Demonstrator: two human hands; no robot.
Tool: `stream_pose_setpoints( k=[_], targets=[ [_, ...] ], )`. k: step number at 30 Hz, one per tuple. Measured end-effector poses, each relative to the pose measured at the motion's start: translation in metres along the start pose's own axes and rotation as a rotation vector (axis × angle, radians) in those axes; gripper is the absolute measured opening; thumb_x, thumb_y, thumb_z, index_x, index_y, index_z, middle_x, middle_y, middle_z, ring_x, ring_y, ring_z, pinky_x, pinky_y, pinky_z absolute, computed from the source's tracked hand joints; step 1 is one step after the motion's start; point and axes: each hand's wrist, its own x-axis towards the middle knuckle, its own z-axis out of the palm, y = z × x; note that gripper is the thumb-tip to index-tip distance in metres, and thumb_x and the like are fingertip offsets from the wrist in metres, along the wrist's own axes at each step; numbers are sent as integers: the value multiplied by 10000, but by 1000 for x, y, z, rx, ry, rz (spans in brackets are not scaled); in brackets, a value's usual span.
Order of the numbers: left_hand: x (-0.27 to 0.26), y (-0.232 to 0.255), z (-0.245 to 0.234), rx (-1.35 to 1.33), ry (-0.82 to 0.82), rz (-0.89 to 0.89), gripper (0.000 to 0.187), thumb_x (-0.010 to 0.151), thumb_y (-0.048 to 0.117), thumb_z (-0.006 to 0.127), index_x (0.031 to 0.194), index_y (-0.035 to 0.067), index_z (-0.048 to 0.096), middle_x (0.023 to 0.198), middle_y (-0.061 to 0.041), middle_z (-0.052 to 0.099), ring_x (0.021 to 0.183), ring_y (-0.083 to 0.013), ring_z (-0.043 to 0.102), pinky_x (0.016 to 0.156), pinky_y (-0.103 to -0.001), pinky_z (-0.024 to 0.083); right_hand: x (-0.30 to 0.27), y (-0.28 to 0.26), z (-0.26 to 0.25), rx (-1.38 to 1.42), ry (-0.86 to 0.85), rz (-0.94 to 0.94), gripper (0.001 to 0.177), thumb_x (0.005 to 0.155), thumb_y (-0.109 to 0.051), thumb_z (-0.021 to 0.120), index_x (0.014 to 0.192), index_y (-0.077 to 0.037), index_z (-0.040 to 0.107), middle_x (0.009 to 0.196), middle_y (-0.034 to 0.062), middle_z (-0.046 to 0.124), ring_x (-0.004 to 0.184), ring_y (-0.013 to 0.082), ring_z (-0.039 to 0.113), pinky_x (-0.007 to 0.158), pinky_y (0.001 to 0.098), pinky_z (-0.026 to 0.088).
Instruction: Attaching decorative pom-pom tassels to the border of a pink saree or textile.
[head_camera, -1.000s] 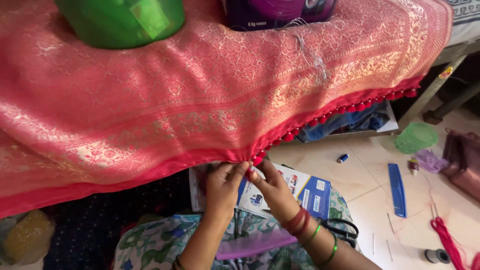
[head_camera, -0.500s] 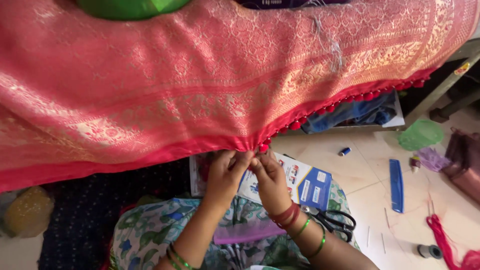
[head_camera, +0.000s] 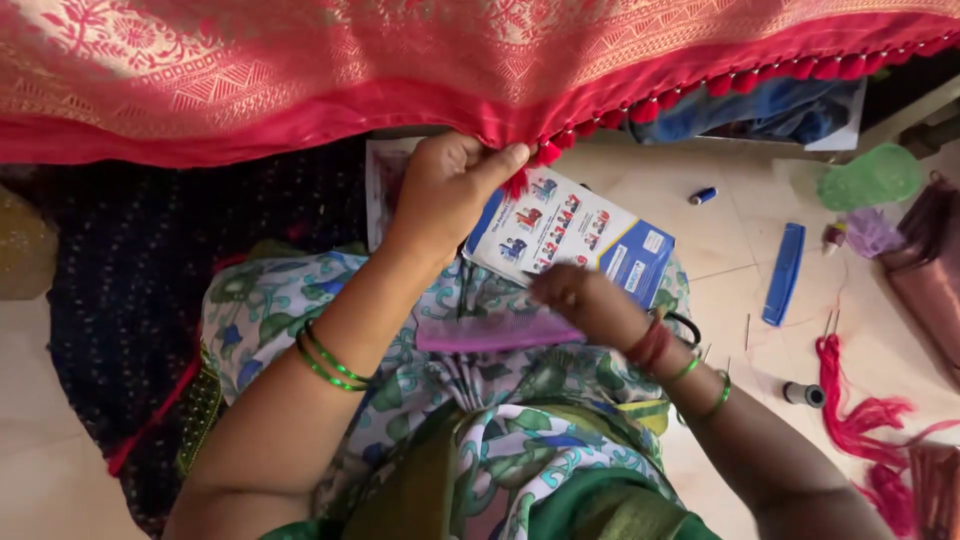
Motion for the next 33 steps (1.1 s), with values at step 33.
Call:
stream_pose_setpoints(
  k=[33],
  targets=[
    [20,42,-8,157,-136,-275,175,847,74,725,936,-68,774,861,-146,788,766,-207,744,706,-323,580,16,-146,-137,-1226,429,-873,289,897,-166,699,1182,-117,685,1079,30,708,1014,185,683,803,412,473]
  ],
)
